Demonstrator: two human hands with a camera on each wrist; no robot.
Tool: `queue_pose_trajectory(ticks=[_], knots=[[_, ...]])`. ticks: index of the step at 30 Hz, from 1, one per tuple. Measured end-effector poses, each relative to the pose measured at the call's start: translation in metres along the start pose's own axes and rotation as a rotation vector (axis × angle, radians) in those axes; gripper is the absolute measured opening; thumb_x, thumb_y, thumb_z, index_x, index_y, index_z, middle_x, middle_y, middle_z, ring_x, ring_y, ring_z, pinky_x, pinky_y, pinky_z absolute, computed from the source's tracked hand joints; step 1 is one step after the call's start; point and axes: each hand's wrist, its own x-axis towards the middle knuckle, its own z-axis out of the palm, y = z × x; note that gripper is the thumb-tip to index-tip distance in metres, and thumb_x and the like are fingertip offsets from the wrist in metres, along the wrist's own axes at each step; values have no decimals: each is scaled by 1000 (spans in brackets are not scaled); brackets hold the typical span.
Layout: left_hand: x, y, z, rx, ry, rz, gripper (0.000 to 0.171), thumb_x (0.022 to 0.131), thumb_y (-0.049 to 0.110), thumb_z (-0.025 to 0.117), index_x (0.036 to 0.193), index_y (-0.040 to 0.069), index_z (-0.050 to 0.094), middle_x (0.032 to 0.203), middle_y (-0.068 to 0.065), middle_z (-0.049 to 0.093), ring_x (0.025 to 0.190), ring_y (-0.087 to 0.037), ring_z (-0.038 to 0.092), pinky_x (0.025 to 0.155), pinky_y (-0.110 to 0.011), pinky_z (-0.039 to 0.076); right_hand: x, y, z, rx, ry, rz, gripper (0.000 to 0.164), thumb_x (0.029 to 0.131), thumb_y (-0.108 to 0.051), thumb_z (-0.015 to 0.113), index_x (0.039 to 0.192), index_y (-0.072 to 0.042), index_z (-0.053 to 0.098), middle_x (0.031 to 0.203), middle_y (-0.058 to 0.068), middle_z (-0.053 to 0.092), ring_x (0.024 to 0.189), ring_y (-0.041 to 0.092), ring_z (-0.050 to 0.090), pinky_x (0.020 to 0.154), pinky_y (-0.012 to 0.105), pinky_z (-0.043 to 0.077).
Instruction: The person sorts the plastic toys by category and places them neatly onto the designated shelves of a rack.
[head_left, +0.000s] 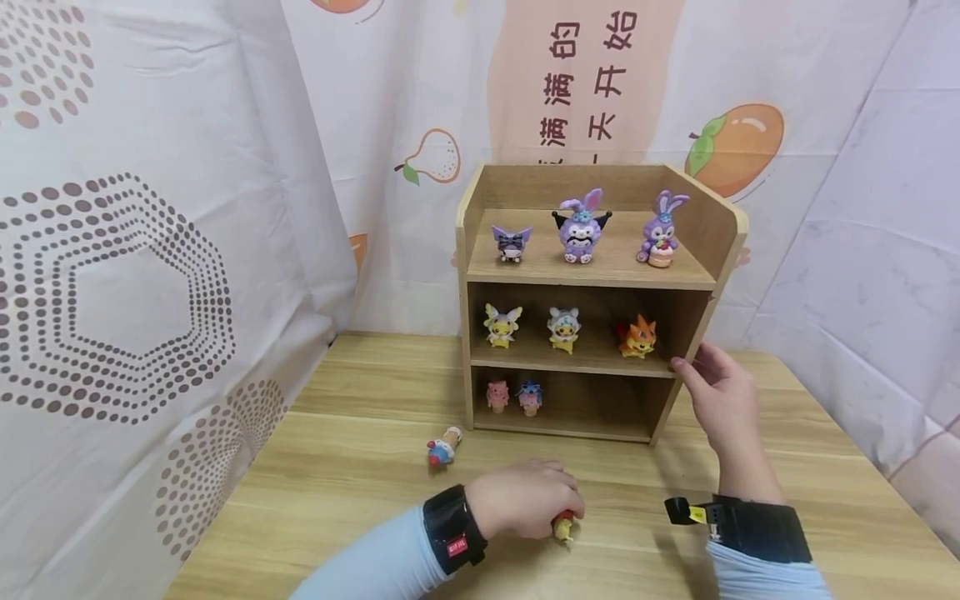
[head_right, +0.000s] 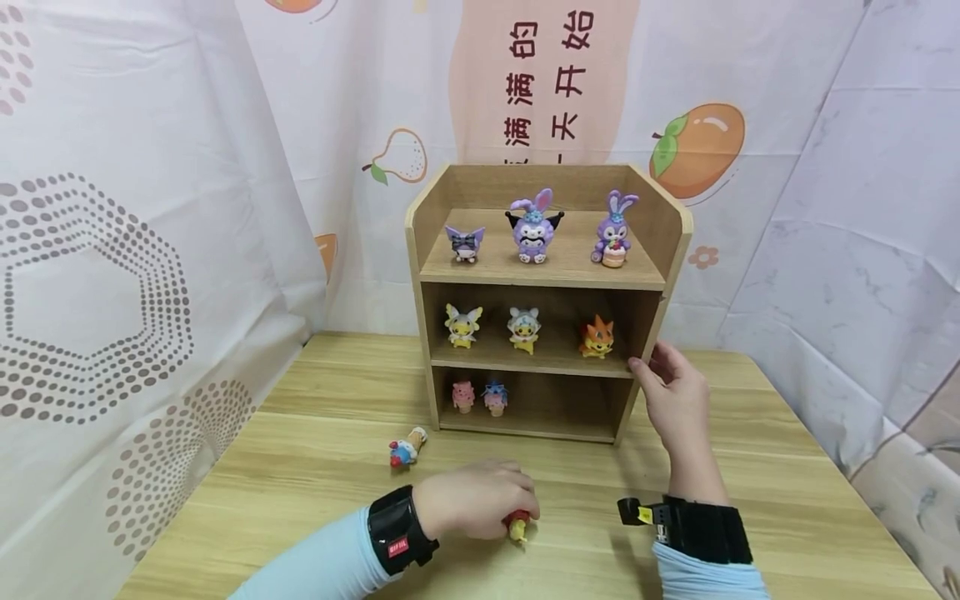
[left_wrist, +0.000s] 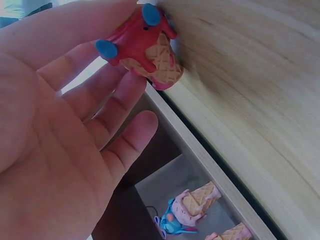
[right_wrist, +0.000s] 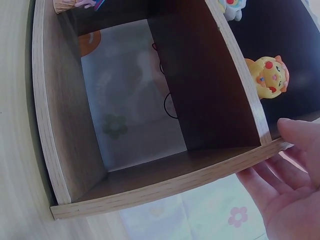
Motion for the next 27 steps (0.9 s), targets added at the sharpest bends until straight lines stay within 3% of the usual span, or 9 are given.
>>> queue_pose_trajectory(ticks=[10,20,27], knots=[[6,-2,3,-13,-22,-12,32,74,12,79,95,33,67,95,22,59,91,-1,46,88,-21,40,2,0,0,5,-10,4,45,92,-33,65,131,-12,57,120,11,62,104,11,57,75,6,42],[7,1,0,23,-29,-37,25,73,15,79,81,32,62,79,24,55,81,-2,42,71,-17,35,2,4,0,18,-28,13,46,92,-32,65,132,-12,56,122,12,61,106,11,56,76,6,43],[5,3,-3,1,-52,-67,27,70,15,80,77,30,59,67,19,48,76,-3,41,72,-18,35,2,4,-2,19,-46,12,47,91,-31,66,133,-11,56,122,14,61,105,12,57,76,7,44]])
